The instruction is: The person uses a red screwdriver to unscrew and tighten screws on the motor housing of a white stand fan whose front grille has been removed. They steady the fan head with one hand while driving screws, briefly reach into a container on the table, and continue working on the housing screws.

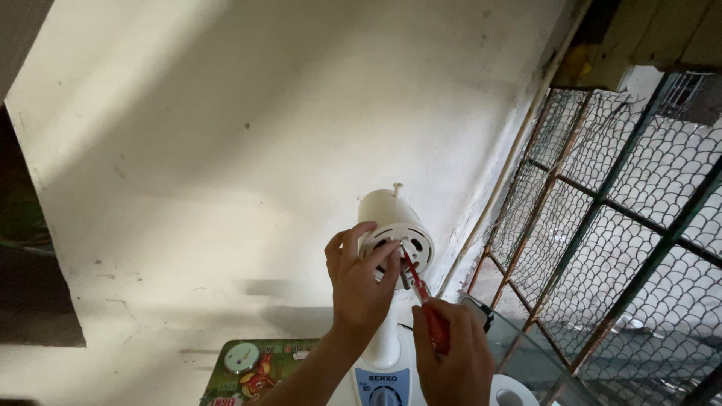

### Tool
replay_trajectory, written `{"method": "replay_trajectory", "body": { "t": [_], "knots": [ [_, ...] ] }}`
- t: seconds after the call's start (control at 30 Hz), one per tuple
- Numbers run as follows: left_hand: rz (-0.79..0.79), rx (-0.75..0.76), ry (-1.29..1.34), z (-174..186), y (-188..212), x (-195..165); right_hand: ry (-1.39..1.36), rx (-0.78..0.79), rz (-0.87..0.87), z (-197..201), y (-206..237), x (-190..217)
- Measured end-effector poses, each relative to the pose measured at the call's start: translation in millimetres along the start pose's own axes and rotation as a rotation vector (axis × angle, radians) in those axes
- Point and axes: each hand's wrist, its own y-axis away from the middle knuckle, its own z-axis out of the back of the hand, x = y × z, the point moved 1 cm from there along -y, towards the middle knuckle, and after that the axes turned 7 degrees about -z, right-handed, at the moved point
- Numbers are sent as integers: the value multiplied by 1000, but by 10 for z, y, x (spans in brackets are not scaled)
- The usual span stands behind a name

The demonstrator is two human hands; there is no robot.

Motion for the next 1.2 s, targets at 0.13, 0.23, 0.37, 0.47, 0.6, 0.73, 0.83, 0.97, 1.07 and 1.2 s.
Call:
{"method": "replay_trajectory", "body": {
  "t": [0.13,0.23,0.37,0.47,0.6,0.73,0.83,0.97,1.07,1.2],
  "knots": [
    [1,17,-1,25,12,12,40,53,-20,-14,-4,-5],
    [-3,39,-12,37,3,21,80,122,-58,-20,-16,-15],
    [-1,40,-8,42,-2,27,17,35,23,-12,3,13],
    [0,30,-1,40,-3,33,13,35,8,-19,5,31],
    [-11,14,4,50,-25,47,3,2,23,-17,2,49],
    [8,56,48,83,-173,117,-1,3,-5,-32,6,52],
    [-33,106,196,134,-259,154,21,10,-37,-45,3,40],
    [14,184,289,164,-306,156,16,5,-50,-39,22,12],
    [71,208,310,163,-316,147,-3,-22,-10,-51,30,-6],
    [88,218,272,150,-315,140,39,51,-33,-54,19,-36]
  ]
}}
